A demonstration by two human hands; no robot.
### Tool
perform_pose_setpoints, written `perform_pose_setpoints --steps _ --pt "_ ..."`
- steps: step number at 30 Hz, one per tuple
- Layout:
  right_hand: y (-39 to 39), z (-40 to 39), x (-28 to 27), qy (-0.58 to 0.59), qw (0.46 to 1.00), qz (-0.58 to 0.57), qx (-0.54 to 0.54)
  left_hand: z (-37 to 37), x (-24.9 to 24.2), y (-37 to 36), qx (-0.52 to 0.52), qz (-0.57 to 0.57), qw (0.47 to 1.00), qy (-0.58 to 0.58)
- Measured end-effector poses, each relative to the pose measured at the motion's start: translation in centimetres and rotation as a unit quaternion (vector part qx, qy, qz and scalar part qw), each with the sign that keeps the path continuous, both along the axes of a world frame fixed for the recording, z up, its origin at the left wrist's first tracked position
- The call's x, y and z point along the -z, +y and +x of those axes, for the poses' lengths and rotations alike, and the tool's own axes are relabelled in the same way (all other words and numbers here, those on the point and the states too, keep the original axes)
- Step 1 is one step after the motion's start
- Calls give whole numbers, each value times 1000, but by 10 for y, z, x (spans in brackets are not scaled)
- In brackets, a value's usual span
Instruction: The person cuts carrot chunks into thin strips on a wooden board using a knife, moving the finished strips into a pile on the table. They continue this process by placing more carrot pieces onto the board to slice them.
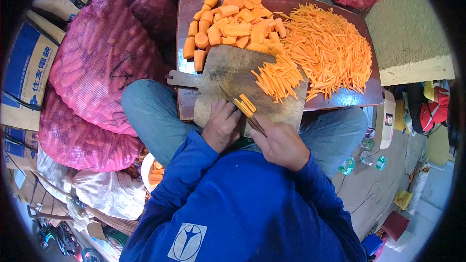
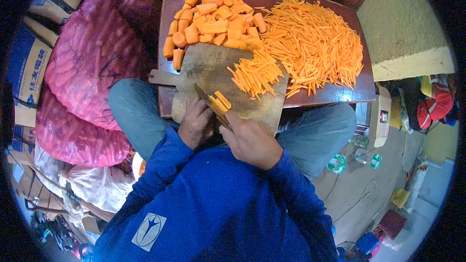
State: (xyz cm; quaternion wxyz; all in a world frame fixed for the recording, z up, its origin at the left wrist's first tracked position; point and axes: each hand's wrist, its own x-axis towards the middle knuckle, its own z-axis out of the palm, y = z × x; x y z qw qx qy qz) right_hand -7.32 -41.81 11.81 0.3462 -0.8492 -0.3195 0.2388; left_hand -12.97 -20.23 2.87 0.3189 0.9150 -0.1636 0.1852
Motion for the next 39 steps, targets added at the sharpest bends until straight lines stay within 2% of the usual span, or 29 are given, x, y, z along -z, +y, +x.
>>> perform_pose_setpoints --steps 6,9,11,12,14,18,20,21,22,23,24,25,27,31,34,37,39 --pt "1 1 3 -4 1000 -6 -4 0 -4 -6 -10 -10 1000 -6" --pt "6 7 1 -22 1000 17 -14 4 3 -4 -19 -22 999 -44" --pt "-5 6 -7 11 996 85 34 2 4 -4 -23 -25 999 -40" --pt "-12 6 -11 12 996 85 31 0 3 -5 -26 -25 999 -39" --pt "-25 4 -17 34 996 57 63 0 0 -8 -97 -124 987 -24" --pt "-31 -3 -5 12 995 100 3 8 -19 0 -162 -163 972 -54" --pt "-31 -3 -4 61 997 39 2 9 -20 6 -209 -214 954 -23" --pt "-32 0 -2 60 997 41 1 12 -22 7 -215 -236 948 9" --pt "-34 5 0 9 999 45 15 14 -25 10 -216 -234 948 8" --pt "-37 9 1 -40 998 48 31 16 -29 15 -206 -217 953 48" --pt "-38 15 1 -40 997 49 32 20 -31 18 -195 -200 956 88" --pt "-39 22 0 -63 996 36 52 27 -32 21 -194 -198 957 88" --pt "-42 29 -4 -85 993 18 76 47 -33 29 -122 -103 987 22" --pt "-50 23 -5 -66 994 63 59 102 -36 34 -106 -53 993 1" --pt "-49 17 -5 -45 999 7 29 145 -39 35 -109 -7 994 -22" --pt "-47 15 -5 -41 999 1 28 180 -36 35 -138 145 978 -56" --pt "-48 16 -2 -53 998 11 21 195 -32 38 -128 195 971 -57"
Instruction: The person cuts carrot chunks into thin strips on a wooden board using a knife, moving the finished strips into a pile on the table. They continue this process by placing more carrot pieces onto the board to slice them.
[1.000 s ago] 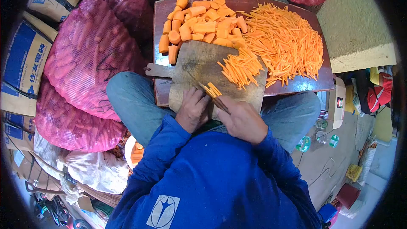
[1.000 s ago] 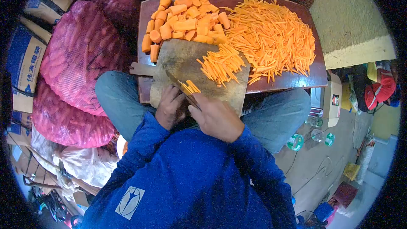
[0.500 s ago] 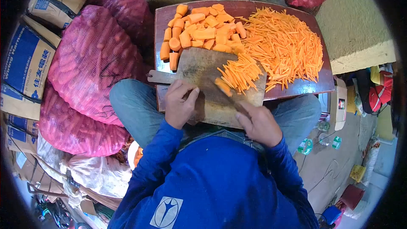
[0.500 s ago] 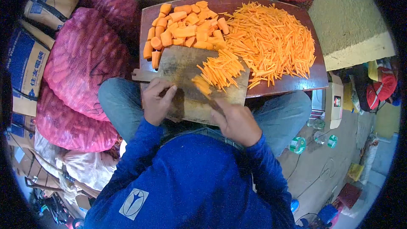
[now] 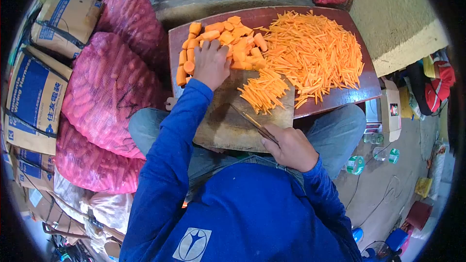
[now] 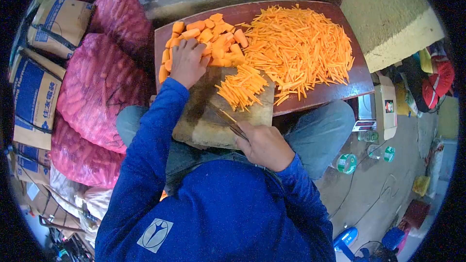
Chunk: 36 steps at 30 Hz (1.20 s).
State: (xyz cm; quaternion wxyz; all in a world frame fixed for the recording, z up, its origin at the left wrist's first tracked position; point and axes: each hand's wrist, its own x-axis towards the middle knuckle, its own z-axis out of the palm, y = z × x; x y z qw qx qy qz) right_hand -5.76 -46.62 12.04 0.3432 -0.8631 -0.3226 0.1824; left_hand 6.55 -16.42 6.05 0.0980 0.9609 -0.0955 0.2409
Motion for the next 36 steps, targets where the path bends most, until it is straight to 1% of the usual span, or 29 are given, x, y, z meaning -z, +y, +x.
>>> perform_pose_setpoints --steps 1,2,6,8,9,11,12,13,14,15,16,17,18,19,20,22,23,25,27,29,31,32,33,34,36 --pt "-1 0 1 -1 1000 2 4 5 1 2 -1 47 999 8" --pt "-1 -1 1 3 1000 9 4 10 4 3 -4 71 997 10" --pt "-1 -4 5 -1 999 40 8 19 12 12 11 108 994 15" --pt "-2 -4 6 5 999 41 10 20 14 16 28 20 998 -58" --pt "-2 -3 6 10 999 40 8 17 9 16 29 20 998 -58" --pt "-3 -3 7 16 998 54 20 5 1 16 19 -48 996 -77" --pt "-3 -3 9 21 997 68 31 -6 -8 11 17 -48 996 -75" --pt "-3 -3 10 23 997 68 29 -23 -20 4 -18 -185 981 -45" --pt "-4 -2 11 51 993 91 50 -39 -25 -2 -52 -318 946 -15" --pt "-4 -2 12 80 988 114 71 -54 -18 -5 -55 -318 946 -13" --pt "-3 -2 9 83 988 113 69 -70 -7 -8 -44 -338 940 -6" --pt "-3 -1 3 113 983 120 78 -88 3 -11 -34 -358 933 1" --pt "-2 1 0 142 978 127 88 -108 3 -24 -43 -381 923 29" --pt "0 1 2 146 978 126 85 -125 2 -37 -53 -404 912 56" --pt "1 0 6 148 977 128 81 -138 2 -46 -57 -405 911 58" --pt "4 0 11 151 977 128 75 -155 3 -56 -62 -415 903 97" --pt "6 1 13 135 980 130 67 -160 3 -54 -63 -415 902 95" --pt "10 3 11 117 983 131 60 -166 1 -48 10 -385 917 105" --pt "15 6 4 133 987 83 46 -171 -4 -49 7 -379 919 111" --pt "17 7 1 117 989 81 40 -171 -3 -45 3 -372 920 119" --pt "17 7 0 101 991 76 34 -169 4 -36 25 -288 950 118" --pt "14 6 0 96 994 57 15 -171 7 -33 25 -290 949 118" --pt "12 7 -1 91 995 37 -4 -171 4 -32 51 -272 952 130" --pt "11 6 -5 89 995 36 -7 -171 2 -31 76 -254 954 141" --pt "10 0 -12 90 995 42 1 -175 -1 -35 74 -246 957 137"
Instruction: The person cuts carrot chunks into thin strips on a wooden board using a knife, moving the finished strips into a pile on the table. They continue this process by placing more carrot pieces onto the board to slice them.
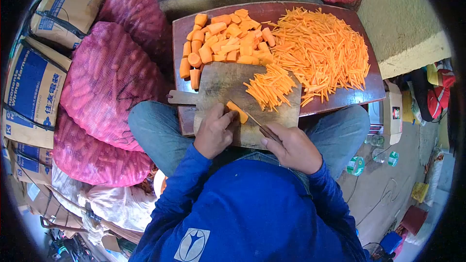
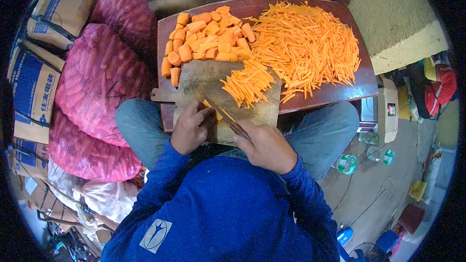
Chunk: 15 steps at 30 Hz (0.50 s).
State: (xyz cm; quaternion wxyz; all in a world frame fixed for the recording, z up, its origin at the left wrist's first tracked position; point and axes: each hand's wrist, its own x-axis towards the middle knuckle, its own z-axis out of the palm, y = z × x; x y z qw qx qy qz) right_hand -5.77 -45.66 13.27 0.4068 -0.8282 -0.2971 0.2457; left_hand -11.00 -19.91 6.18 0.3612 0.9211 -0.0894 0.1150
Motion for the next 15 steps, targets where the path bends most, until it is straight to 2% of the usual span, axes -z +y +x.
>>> perform_pose_setpoints --steps 2,4,6,10,12,15 --pt "3 -3 4 -8 1000 10 4 -3 3 -2 1 6 1000 0" --pt "8 -7 9 -18 1000 20 10 0 9 -2 12 48 998 -50" --pt "13 -9 12 -32 998 -44 -19 -1 9 -2 16 76 996 -44" --pt "10 -11 -5 -43 997 -54 -43 -2 13 -1 27 128 990 -49" --pt "9 -10 -14 -45 992 -101 -56 -2 19 -1 26 132 989 -61" --pt "20 -3 -1 -54 994 -83 -48 -3 19 -2 22 139 988 -69"
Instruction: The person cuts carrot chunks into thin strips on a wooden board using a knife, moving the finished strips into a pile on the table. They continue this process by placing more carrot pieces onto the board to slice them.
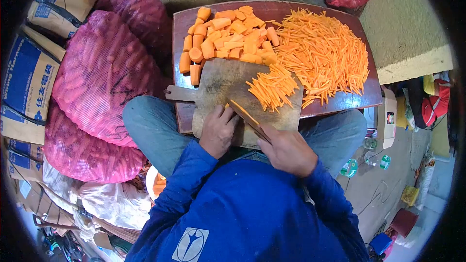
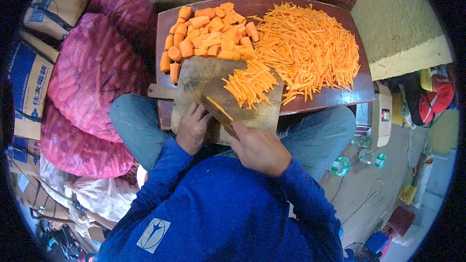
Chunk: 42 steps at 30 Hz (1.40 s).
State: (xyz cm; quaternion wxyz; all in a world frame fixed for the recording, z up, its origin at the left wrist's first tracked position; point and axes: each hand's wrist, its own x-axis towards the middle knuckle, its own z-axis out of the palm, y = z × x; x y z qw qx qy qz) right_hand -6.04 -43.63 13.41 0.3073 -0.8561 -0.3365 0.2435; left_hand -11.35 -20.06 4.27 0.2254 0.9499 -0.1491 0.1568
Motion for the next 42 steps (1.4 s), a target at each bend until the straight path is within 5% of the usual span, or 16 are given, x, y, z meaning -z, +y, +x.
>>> perform_pose_setpoints --steps 7,22,36,42 --pt "16 18 15 -36 998 50 -7 0 3 -2 -19 -38 999 -21" --pt "13 -1 -2 35 999 -38 3 -2 2 -5 -20 -44 999 -17" --pt "0 -17 -8 -12 997 63 35 -1 10 -9 -20 -1 999 -48" --pt "-11 -16 -14 -1 1000 -9 6 -1 8 -12 -31 -8 998 -48"
